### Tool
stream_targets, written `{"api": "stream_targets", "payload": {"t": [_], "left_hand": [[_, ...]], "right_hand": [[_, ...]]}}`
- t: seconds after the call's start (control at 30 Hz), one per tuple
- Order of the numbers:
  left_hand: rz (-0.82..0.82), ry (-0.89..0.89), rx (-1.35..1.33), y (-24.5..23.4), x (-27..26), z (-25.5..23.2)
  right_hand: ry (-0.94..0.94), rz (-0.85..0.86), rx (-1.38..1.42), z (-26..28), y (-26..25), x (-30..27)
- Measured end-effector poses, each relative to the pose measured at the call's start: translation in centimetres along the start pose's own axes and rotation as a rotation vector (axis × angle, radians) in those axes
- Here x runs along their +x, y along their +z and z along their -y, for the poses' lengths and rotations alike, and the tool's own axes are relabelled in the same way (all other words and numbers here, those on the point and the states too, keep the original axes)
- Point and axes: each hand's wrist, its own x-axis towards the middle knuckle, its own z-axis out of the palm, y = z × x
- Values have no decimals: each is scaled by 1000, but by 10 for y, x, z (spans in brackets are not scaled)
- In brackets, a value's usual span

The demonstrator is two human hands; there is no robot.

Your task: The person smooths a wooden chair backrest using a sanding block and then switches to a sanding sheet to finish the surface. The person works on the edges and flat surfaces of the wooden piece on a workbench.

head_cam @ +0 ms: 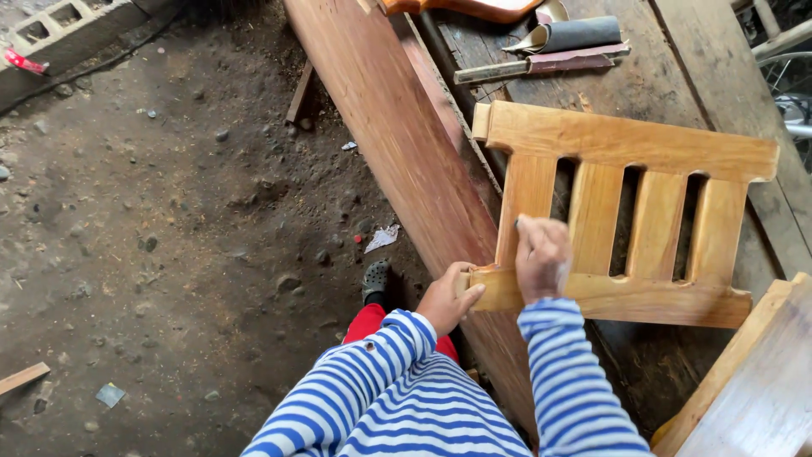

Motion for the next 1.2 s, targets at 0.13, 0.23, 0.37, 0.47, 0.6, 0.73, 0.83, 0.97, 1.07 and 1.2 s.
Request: {"api": "stream_targets", "payload": {"t": [0.13, 0.23, 0.37, 0.47, 0.6, 0.73, 0.83, 0.97, 1.07, 1.2], "left_hand": [[-3, -43, -148, -2, -9, -17], [-22, -22, -197, -1, -9, -11], [-29, -8, -209, 0, -6, -7], [-12, -5, -154, 2, -6, -7], [-37, 1, -243, 4, -4, -6], [-69, 6, -288, 4, -10, -13], [-81, 16, -317, 2, -13, -17], [-94, 24, -373, 14, 2, 6], [-133, 39, -408, 18, 2, 7], [-153, 46, -455, 20, 1, 4]], "right_hand": [[36, 79, -36, -41, 28, 33], [70, 75, -35, -29, 19, 46], [114, 104, 22, 12, -4, 28], [179, 208, 66, 29, -26, 10], [148, 228, 63, 27, -37, 13], [92, 156, 61, -1, -24, 23], [73, 179, 171, 5, -31, 48], [45, 236, 231, -21, -11, 56], [-94, 300, 108, -46, 15, 50], [-237, 334, -36, -67, 39, 32]]}}
